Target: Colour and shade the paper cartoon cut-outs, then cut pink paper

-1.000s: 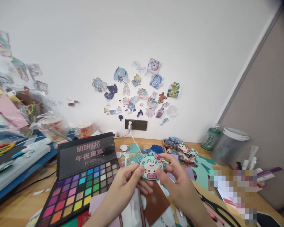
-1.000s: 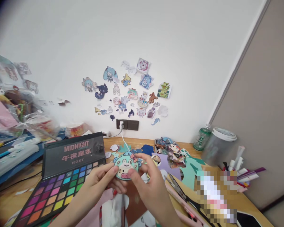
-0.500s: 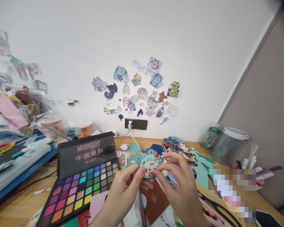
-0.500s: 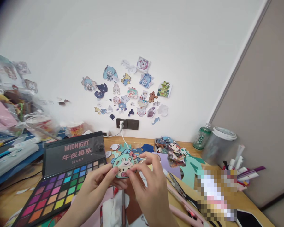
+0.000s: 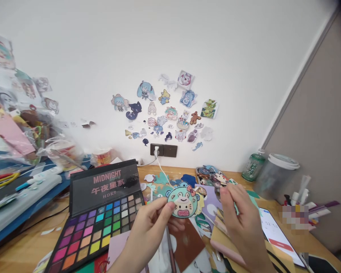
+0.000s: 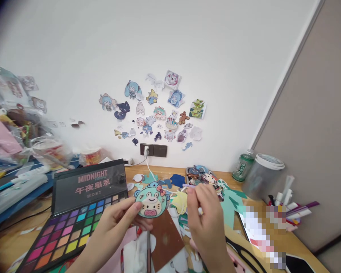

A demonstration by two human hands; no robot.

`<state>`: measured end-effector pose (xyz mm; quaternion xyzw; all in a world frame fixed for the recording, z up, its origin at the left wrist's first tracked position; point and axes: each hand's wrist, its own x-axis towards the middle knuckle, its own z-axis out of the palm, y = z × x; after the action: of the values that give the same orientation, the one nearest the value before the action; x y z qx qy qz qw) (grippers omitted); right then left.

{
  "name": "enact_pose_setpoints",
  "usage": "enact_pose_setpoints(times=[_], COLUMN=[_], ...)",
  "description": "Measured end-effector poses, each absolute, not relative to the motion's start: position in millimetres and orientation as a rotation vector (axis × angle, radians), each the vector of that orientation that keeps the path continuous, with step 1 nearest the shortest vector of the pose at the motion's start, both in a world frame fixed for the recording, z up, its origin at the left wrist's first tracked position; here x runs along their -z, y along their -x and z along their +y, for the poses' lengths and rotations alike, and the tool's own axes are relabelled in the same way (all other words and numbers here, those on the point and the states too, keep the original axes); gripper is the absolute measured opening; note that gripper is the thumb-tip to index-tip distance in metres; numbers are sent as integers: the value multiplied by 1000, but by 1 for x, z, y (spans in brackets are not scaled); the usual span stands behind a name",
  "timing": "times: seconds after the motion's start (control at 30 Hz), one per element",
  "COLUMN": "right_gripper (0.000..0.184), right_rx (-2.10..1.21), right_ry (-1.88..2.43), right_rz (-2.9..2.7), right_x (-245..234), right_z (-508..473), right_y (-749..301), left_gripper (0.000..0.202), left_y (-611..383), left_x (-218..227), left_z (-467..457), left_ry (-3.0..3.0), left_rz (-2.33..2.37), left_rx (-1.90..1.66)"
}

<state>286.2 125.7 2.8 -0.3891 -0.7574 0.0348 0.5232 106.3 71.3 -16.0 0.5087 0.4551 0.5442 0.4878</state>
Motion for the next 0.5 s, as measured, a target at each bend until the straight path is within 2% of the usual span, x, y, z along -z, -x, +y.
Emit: enact_pose_setpoints(times=[0.07,0.17,0.33,0.5], right_gripper=[30,9,25,20], right_rx=[-132,-246,-568,-651], right_ry=[971,1001,988,1018], right_rz=[-1720,-1649,-1857,-1991], right_x=[-3,-1,3,3], right_z=[128,127,126,124], right_y=[-290,-288,-281,-277], left_gripper=[40,40,37,37], left_y=[-106,-106,-107,-107], left_x=[16,18,19,23], left_z=[72,73,73,76], left_ry=[-1225,-1227,-1259,-1342], left_rz=[1097,1079,1054,1073], left_rx=[-1327,-1325,-1285,-1189])
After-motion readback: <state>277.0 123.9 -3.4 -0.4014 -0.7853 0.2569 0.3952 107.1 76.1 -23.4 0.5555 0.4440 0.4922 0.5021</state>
